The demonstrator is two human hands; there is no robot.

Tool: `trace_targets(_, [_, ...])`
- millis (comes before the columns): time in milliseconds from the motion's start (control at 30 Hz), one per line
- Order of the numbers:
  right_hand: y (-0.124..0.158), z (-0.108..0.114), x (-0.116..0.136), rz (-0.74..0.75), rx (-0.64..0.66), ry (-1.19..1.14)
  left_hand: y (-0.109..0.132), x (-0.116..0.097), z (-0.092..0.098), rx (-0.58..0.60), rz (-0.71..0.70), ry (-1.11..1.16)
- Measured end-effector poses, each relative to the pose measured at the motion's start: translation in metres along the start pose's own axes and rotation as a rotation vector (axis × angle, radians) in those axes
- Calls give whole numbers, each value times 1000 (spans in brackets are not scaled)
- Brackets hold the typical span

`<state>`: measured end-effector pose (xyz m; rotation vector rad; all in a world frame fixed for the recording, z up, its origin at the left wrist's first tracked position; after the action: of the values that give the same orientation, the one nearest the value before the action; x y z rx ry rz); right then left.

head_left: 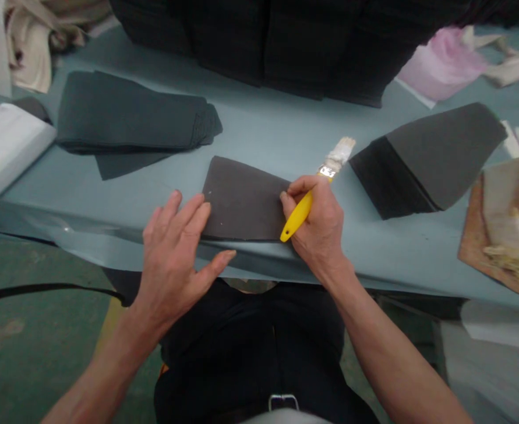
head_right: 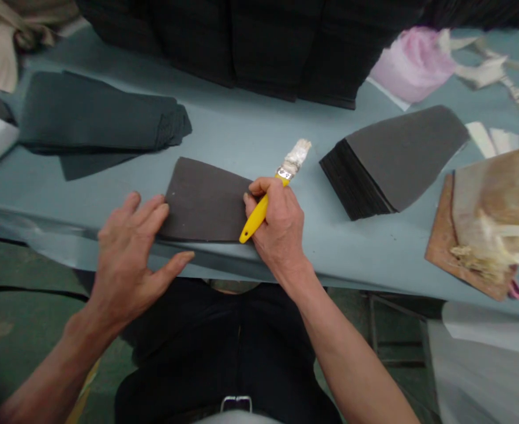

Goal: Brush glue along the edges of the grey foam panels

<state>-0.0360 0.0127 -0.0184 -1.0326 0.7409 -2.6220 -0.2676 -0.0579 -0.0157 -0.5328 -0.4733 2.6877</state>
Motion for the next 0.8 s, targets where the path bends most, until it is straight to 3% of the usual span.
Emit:
trace_targets(133, [0, 1, 2, 13, -6, 13, 0, -18, -10, 57, -90, 5])
trace_targets(267, [0, 1, 2, 10, -2, 24, -3, -17, -12, 82, -112, -11])
trace_targets(600, [0, 0, 3, 2, 11, 28, -16, 12, -15, 131, 87, 24])
trace_targets(800, [0, -1, 2, -11, 26, 21, -24, 23, -6, 52, 173, 115])
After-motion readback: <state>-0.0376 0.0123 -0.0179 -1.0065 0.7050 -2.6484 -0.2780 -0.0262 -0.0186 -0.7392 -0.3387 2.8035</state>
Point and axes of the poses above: each hand's wrist, its own y-axis away from the middle knuckle, its own z-axis out of the back of the hand, x = y × z, the point moved 6 cm from there along -y, towards the middle knuckle, and after that the axes turned 1 degree about y, right-handed, at the moved point
